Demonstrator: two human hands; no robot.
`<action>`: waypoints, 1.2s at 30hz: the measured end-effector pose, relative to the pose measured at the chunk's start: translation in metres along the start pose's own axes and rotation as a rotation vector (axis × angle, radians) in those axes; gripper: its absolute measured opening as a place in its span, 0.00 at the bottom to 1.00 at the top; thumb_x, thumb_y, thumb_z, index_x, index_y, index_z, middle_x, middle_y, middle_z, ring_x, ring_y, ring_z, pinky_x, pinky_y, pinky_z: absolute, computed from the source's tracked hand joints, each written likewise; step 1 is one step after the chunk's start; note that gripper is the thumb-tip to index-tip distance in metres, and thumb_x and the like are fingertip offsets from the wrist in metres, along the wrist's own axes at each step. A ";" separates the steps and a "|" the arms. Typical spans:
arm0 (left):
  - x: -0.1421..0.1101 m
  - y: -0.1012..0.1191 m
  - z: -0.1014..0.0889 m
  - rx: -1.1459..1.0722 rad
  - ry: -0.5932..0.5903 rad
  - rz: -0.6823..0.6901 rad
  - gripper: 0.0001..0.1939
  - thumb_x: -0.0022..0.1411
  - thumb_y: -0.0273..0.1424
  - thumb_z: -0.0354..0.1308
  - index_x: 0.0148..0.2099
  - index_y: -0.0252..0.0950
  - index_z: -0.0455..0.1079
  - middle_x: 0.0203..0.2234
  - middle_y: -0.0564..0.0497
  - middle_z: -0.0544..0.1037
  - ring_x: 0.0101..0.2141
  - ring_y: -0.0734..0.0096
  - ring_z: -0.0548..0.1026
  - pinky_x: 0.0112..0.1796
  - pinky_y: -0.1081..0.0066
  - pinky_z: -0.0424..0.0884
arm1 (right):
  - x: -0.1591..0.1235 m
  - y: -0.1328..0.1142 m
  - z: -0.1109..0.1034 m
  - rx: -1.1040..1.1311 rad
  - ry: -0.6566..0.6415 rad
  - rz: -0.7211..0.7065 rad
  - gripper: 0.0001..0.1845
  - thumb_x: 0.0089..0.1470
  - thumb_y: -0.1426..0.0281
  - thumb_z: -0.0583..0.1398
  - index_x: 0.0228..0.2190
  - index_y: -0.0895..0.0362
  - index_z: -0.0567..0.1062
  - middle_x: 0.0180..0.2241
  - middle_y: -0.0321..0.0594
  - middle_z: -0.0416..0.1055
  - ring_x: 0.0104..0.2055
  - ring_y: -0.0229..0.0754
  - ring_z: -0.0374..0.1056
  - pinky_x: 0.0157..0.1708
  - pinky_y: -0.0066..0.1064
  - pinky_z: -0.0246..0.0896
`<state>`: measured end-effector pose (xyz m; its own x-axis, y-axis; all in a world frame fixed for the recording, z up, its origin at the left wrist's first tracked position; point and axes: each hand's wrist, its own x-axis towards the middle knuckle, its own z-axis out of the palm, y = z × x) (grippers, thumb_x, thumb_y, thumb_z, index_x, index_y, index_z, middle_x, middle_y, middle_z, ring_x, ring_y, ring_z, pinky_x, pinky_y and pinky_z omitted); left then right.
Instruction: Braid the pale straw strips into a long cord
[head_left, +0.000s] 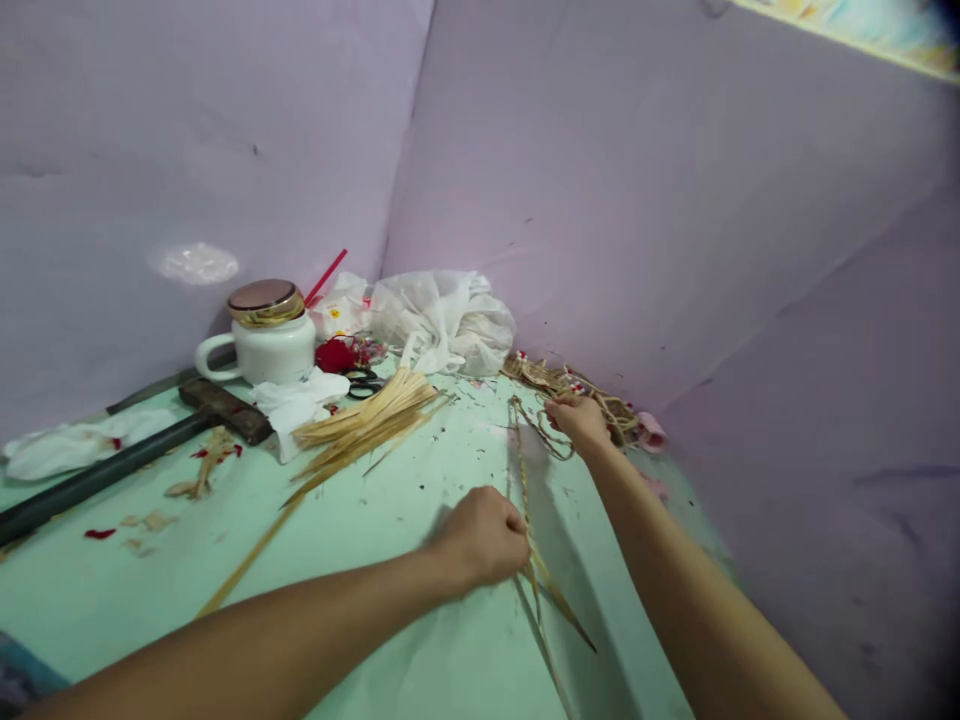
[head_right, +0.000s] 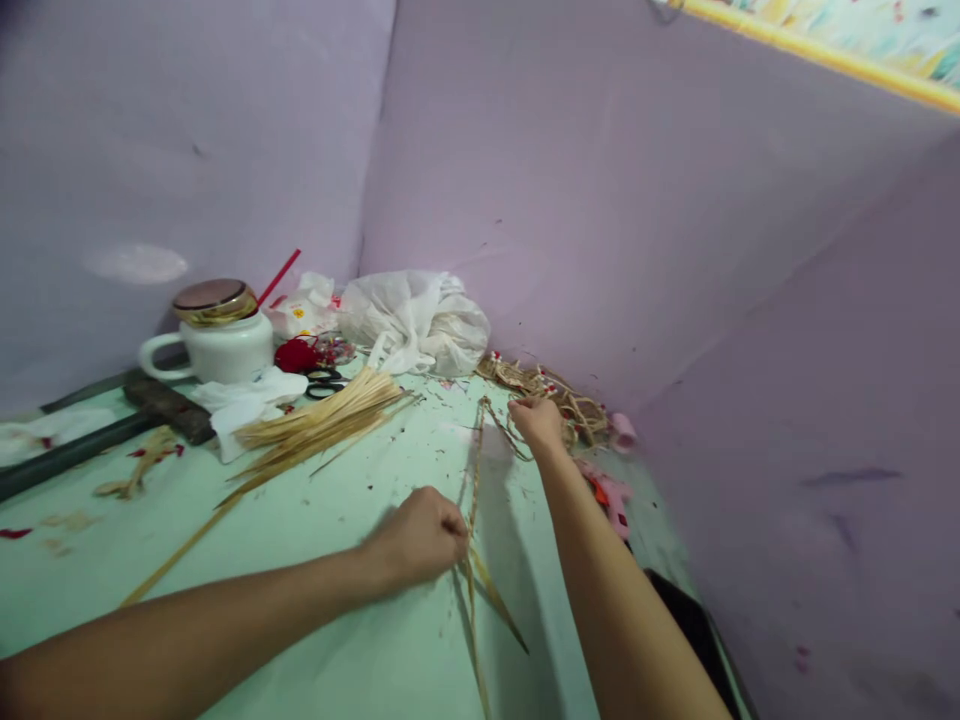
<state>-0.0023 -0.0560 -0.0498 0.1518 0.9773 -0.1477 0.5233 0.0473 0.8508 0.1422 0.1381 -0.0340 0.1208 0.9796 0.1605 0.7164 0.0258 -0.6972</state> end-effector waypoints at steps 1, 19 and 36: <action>-0.001 0.001 0.001 0.033 0.020 0.034 0.08 0.41 0.25 0.49 0.21 0.34 0.70 0.15 0.54 0.66 0.20 0.78 0.63 0.21 0.77 0.53 | 0.008 -0.001 0.006 -0.032 -0.006 0.007 0.11 0.39 0.67 0.60 0.23 0.63 0.75 0.17 0.40 0.69 0.24 0.40 0.67 0.25 0.27 0.60; -0.003 0.003 0.001 0.211 -0.031 0.111 0.15 0.42 0.26 0.48 0.29 0.37 0.76 0.20 0.51 0.74 0.22 0.74 0.65 0.22 0.76 0.54 | 0.011 -0.023 0.061 -0.519 0.027 0.094 0.16 0.41 0.63 0.54 0.25 0.61 0.77 0.31 0.54 0.74 0.36 0.54 0.70 0.32 0.36 0.62; 0.020 -0.004 0.008 0.156 -0.163 -0.061 0.14 0.41 0.22 0.53 0.30 0.39 0.76 0.20 0.55 0.73 0.23 0.75 0.66 0.24 0.78 0.58 | 0.009 -0.023 0.065 -0.305 0.097 0.170 0.21 0.42 0.62 0.51 0.33 0.59 0.76 0.34 0.55 0.74 0.37 0.56 0.69 0.29 0.36 0.60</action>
<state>0.0052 -0.0379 -0.0604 0.2423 0.9269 -0.2867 0.6571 0.0606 0.7513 0.0820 0.1588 -0.0623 0.3101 0.9410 0.1357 0.8509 -0.2110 -0.4811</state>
